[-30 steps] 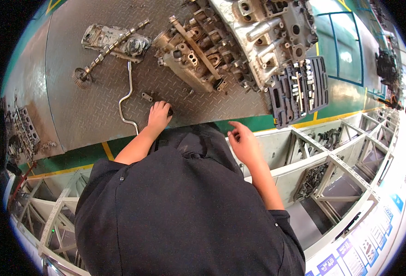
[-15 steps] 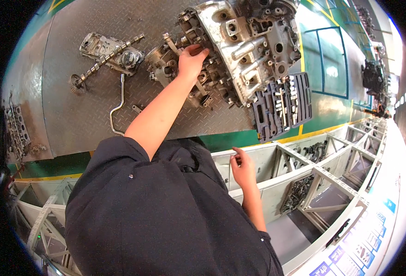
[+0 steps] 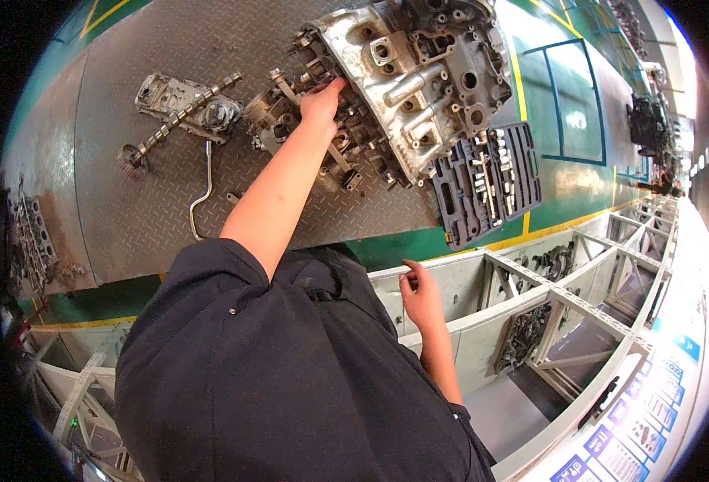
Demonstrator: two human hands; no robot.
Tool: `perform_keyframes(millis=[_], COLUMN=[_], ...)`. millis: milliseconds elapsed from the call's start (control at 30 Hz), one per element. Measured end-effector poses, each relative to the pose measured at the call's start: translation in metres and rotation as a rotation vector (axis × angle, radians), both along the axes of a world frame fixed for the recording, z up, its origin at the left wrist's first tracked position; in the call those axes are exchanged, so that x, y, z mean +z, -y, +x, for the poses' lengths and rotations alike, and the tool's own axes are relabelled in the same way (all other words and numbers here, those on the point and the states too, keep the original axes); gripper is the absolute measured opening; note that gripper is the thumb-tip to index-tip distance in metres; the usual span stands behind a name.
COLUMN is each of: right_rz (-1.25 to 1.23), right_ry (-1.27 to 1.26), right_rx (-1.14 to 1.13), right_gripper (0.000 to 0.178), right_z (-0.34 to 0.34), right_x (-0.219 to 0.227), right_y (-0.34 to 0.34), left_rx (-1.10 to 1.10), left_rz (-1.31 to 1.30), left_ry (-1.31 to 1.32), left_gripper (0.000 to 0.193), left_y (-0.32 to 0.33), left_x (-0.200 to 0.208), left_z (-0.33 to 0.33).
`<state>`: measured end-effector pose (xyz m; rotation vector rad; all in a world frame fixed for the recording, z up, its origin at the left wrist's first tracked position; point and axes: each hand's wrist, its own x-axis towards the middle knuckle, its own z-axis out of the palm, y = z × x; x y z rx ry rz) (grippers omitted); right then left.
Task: Disassembling an automotive engine, removing the camshaft and inspecting internal components.
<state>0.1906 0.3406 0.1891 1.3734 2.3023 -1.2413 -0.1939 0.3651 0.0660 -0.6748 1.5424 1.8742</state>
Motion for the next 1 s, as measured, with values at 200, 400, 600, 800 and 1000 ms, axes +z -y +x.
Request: perform_keyframes(millis=[200, 400, 600, 800, 1000], right_rz=[0.038, 0.082, 0.071, 0.049, 0.011], right_ry=[-0.020, -0.042, -0.030, -0.061, -0.053], right_rx=[0.001, 0.022, 0.027, 0.039, 0.015], right_gripper=[0.029, 0.029, 0.029, 0.028, 0.028], right_z=[0.003, 0.008, 0.006, 0.002, -0.003], right_x=[-0.001, -0.004, -0.008, -0.009, -0.013], right_y=[-0.014, -0.022, -0.020, -0.016, -0.016], left_rx=[-0.050, -0.077, -0.121, -0.058, -0.105], left_rz=[-0.042, -0.084, -0.119, -0.047, 0.406], left_ry=[-0.056, -0.078, -0.133, -0.188, 0.241], left_gripper=[0.037, 0.036, 0.034, 0.033, 0.016], left_y=[0.005, 0.015, 0.020, 0.023, 0.068], left_x=[0.012, 0.029, 0.027, 0.005, 0.022], left_z=[0.000, 0.003, 0.003, 0.004, 0.025])
